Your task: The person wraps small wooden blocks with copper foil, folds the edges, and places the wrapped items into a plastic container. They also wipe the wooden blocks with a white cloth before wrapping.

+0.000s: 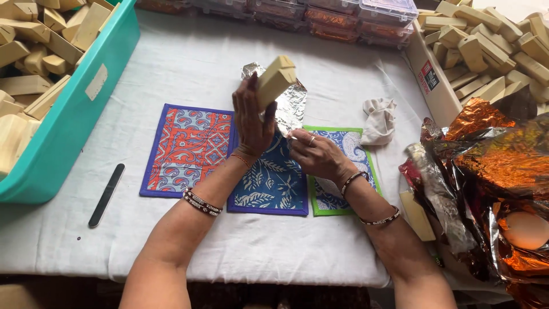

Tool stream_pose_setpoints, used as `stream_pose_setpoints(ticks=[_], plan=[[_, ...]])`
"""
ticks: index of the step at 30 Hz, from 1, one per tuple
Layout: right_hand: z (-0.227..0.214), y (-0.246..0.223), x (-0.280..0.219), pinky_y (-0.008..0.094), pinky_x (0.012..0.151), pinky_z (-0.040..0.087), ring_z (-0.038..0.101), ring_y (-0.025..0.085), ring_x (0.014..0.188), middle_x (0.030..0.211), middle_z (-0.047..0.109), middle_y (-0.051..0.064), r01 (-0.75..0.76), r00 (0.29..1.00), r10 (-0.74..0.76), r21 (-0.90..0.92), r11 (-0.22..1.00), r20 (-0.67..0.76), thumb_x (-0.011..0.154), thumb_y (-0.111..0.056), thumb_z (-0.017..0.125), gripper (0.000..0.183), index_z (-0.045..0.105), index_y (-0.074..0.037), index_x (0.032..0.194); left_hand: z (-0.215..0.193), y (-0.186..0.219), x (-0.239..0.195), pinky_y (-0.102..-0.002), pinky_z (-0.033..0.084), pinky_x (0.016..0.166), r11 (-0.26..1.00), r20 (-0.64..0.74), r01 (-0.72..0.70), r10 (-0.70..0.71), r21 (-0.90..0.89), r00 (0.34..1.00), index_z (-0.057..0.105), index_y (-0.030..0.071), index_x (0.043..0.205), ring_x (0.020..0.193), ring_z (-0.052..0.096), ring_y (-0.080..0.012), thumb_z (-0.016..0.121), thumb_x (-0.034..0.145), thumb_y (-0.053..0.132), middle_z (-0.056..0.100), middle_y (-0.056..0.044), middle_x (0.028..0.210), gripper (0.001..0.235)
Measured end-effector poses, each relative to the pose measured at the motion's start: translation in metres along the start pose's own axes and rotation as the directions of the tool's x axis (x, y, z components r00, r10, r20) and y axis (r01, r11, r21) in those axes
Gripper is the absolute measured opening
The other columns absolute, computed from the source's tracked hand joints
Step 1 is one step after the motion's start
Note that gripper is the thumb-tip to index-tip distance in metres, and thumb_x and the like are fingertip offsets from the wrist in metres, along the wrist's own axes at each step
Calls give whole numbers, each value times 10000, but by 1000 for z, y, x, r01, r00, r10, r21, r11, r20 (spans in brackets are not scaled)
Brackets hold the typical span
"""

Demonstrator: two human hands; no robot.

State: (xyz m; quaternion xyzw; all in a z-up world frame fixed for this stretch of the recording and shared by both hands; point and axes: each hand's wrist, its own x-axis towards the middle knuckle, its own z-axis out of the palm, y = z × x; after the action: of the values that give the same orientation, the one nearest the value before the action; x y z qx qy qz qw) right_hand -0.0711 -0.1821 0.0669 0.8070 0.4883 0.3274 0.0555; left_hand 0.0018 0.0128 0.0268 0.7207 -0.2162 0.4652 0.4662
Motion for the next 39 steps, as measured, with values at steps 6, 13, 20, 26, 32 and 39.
stream_pose_setpoints(ticks=[6,13,20,26,32,39], plan=[[10,-3,1,440,1127,499,599,262,1247,1072,704,78,17,998,-29,190,982,59,694,-31,696,151,663,-69,836,-5,20,0,-494,401,1090,980,165,-196,189,27,968,384,39,1551,1250,553,-351,671,1030,286,533,-188,1396,644],[34,15,-41,370,958,564,697,249,1080,1048,735,75,-536,793,605,551,639,70,742,62,597,251,708,-77,918,14,8,-12,-443,439,929,987,539,48,-125,155,833,510,78,1495,1096,599,-274,698,981,330,612,-107,1225,602],[33,22,-35,368,973,560,705,251,1094,1060,762,95,-784,451,892,482,391,10,856,51,547,248,724,-76,976,20,-3,-23,-444,435,900,978,663,-47,-101,202,742,601,106,1371,1087,599,-272,729,888,346,625,-95,1169,555],[55,25,-48,446,1079,441,549,360,1286,1345,625,197,-803,565,823,261,536,51,953,-76,613,405,636,-5,1351,22,-11,-26,-444,439,943,983,651,13,-129,180,748,612,126,1364,1121,602,-275,738,881,349,636,-87,1177,547],[49,25,-42,458,1042,451,561,335,1269,1275,682,101,-827,562,801,156,540,206,959,-195,695,210,741,-83,1130,26,-18,-26,-445,449,961,972,566,200,-234,122,791,590,119,1388,1112,600,-293,721,934,342,634,-100,1243,523],[37,20,-34,430,1026,488,591,303,1275,1168,725,55,-755,650,756,185,630,78,901,-152,742,97,756,-109,987,8,21,-5,-474,341,1078,986,334,-53,-2,155,943,499,97,1489,1179,569,-289,727,950,325,582,-115,1314,628]])
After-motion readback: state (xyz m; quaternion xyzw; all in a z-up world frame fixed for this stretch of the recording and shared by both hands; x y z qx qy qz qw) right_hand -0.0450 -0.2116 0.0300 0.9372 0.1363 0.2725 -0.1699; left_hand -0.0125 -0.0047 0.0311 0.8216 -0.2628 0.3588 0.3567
